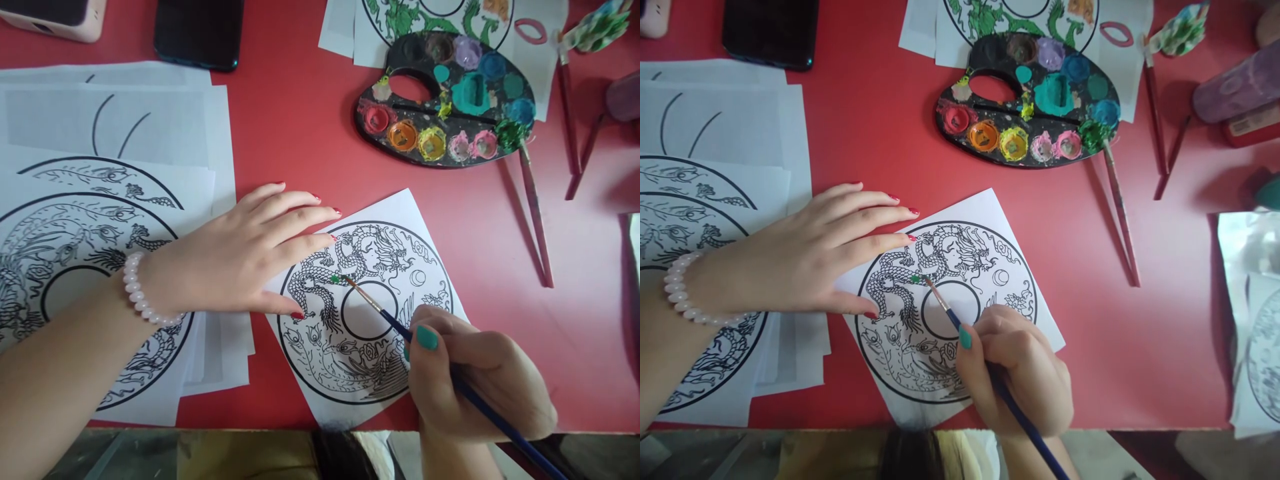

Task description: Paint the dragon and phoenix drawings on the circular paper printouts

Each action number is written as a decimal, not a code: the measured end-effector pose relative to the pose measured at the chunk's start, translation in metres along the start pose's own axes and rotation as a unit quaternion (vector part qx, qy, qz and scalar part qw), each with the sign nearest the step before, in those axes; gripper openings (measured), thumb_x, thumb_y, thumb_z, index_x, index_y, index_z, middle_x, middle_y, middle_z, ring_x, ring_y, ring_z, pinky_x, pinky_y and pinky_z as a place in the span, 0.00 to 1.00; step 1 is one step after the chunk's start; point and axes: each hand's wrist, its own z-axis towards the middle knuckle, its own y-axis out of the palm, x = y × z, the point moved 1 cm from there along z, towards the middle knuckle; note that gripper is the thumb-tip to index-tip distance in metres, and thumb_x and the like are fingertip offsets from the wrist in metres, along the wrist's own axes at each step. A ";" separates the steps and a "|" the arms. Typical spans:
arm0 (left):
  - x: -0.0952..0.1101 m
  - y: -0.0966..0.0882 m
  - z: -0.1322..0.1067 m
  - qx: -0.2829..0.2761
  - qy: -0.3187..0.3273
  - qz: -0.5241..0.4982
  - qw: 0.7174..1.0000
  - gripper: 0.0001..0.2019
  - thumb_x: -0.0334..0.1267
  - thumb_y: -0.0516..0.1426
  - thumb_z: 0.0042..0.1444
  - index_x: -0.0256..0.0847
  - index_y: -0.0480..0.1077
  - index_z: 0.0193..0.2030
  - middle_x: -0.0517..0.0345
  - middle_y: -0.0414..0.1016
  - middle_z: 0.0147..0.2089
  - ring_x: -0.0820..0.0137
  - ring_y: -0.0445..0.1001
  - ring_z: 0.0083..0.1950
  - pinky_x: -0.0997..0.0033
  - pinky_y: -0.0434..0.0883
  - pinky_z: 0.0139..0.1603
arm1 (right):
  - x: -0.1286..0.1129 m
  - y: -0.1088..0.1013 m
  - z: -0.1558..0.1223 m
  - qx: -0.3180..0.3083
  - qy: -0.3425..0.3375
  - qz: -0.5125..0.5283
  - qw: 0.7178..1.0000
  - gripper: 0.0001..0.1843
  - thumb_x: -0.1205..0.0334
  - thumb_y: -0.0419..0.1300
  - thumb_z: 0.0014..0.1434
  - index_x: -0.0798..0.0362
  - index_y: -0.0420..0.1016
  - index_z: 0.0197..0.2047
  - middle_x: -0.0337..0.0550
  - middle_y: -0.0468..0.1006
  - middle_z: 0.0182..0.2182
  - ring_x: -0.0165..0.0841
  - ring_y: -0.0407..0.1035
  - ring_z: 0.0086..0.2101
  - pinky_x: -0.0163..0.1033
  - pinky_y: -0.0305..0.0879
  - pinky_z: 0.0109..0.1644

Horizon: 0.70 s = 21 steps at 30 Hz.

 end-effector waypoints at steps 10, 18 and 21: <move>0.001 -0.001 -0.001 0.014 0.014 0.025 0.999 0.30 0.53 0.62 0.52 0.42 0.63 0.59 0.46 0.57 0.67 0.51 0.53 0.68 0.41 0.51 0.67 | -0.005 -0.003 0.009 -0.073 0.001 -0.012 0.997 0.18 0.77 0.54 0.55 0.50 0.50 0.24 0.32 0.57 0.17 0.24 0.56 0.18 0.33 0.52 0.19; 0.000 0.000 -0.001 0.016 0.015 0.026 0.999 0.31 0.55 0.60 0.53 0.41 0.63 0.59 0.45 0.57 0.67 0.51 0.53 0.68 0.41 0.51 0.67 | -0.005 -0.003 0.006 -0.032 -0.027 -0.031 0.999 0.17 0.73 0.56 0.59 0.49 0.53 0.26 0.33 0.63 0.17 0.25 0.59 0.18 0.34 0.57 0.20; 0.000 0.000 -0.001 0.018 0.015 0.023 0.999 0.30 0.54 0.60 0.54 0.41 0.63 0.59 0.46 0.57 0.67 0.51 0.54 0.68 0.41 0.51 0.67 | -0.003 -0.004 0.003 -0.025 -0.024 -0.036 0.999 0.17 0.73 0.56 0.59 0.49 0.53 0.26 0.33 0.64 0.17 0.25 0.59 0.18 0.35 0.57 0.20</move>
